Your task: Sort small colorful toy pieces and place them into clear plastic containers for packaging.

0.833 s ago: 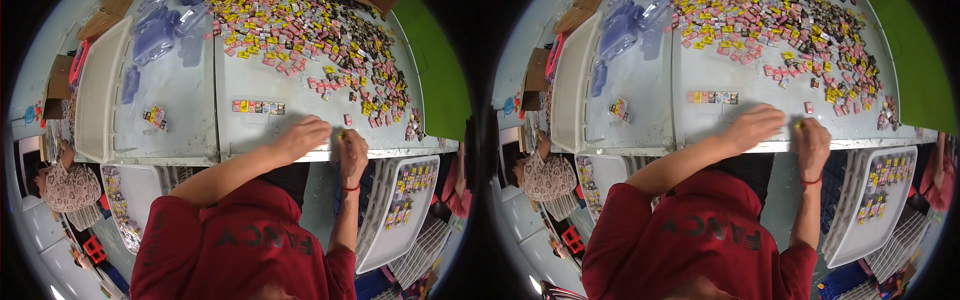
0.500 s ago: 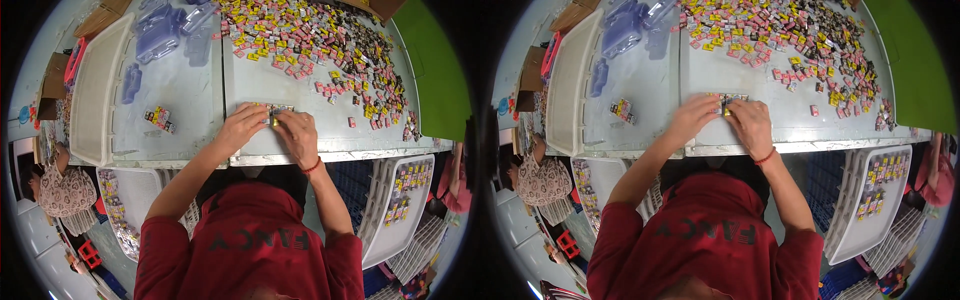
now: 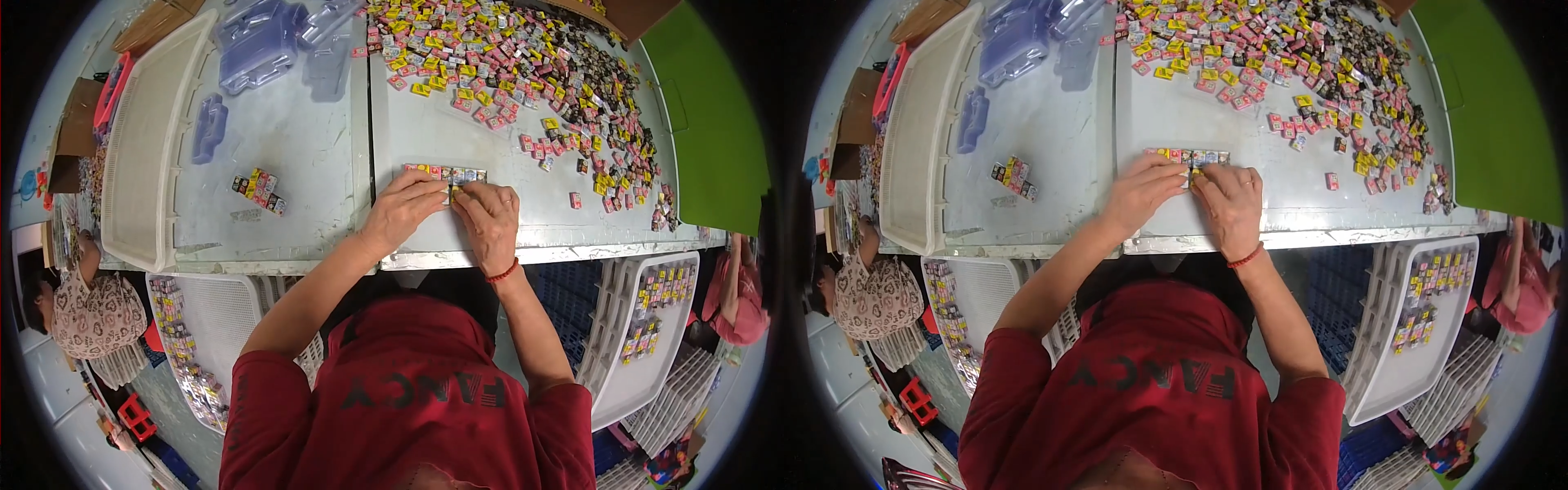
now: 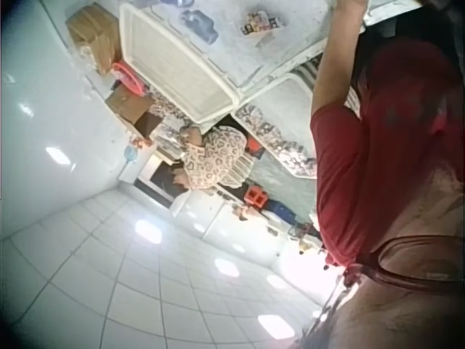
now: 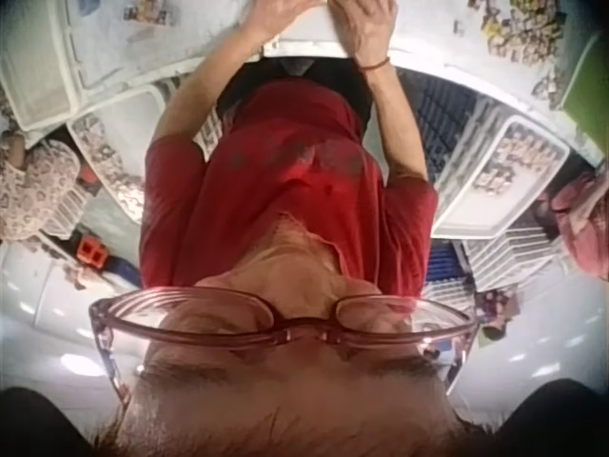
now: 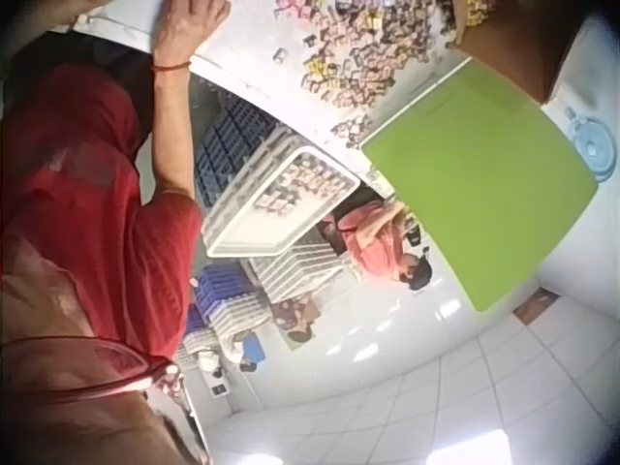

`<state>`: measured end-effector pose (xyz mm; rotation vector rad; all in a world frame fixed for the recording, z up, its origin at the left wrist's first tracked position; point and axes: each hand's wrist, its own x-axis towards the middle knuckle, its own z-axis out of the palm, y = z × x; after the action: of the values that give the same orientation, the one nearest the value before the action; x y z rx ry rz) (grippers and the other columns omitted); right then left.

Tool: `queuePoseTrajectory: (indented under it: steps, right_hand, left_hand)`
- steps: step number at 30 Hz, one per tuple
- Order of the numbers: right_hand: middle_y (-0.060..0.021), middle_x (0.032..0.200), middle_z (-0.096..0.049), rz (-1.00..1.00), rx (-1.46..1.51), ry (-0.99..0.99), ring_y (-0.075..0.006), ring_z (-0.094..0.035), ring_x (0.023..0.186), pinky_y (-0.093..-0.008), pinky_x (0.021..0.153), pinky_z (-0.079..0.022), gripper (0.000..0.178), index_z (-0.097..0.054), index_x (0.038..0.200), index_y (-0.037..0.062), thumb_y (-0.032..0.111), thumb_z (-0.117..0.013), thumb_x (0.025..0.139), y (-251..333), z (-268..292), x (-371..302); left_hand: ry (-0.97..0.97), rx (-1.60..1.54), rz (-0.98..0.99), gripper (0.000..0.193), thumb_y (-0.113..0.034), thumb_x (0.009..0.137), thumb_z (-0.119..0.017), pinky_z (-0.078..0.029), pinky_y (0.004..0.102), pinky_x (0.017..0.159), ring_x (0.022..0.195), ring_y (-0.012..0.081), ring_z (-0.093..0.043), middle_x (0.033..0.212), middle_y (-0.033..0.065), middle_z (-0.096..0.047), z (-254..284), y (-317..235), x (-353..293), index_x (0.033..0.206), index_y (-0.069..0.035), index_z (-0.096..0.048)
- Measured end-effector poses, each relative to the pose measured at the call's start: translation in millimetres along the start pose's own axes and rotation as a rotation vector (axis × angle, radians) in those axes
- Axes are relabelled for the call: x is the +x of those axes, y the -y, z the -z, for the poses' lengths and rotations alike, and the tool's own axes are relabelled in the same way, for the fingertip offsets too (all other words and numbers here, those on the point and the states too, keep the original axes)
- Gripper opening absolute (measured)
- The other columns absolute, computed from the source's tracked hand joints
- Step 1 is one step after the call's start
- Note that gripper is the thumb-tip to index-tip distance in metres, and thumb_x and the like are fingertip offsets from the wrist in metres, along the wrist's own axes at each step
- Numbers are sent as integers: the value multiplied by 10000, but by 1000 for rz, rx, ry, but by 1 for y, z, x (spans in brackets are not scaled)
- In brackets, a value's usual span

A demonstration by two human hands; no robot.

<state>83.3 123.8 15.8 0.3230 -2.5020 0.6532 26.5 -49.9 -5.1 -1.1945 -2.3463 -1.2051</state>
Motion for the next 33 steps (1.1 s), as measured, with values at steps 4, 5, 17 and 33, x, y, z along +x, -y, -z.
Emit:
queuePoseTrajectory:
  steps: [4,5,17,33]
  right_hand:
    - [-27,910,-619,-60,19,12,-213,-568,864,-367,829,-414,214,-689,926,74,67,-730,715,-1,-3,-2]
    - [-36,909,-606,-35,-11,22,-217,-562,875,-373,831,-413,215,-686,947,68,68,-713,734,0,-3,-3]
    - [-113,1127,-551,-6,-126,141,-268,-520,1030,-458,933,-374,382,-579,1177,1,74,-593,803,8,4,-18]
    - [-87,1404,-440,-134,-246,281,-329,-372,1305,-555,1062,-246,482,-470,1343,59,252,-548,908,4,5,-11]
  left_hand:
    - [-35,26,3,205,-39,722,-730,-506,354,850,974,257,-608,1038,78,-674,-8,0,0,914,-4,-667]
    - [-47,48,-13,198,-36,723,-726,-509,352,844,970,264,-609,1025,82,-676,-10,0,0,907,4,-666]
    - [336,318,48,692,-276,778,-709,-235,520,1093,1363,333,-306,1447,152,-365,4,-28,-7,1325,37,-422]
    - [330,313,-15,681,-358,817,-656,-269,551,1042,1339,357,-307,1466,123,-344,0,-11,11,1339,14,-428]
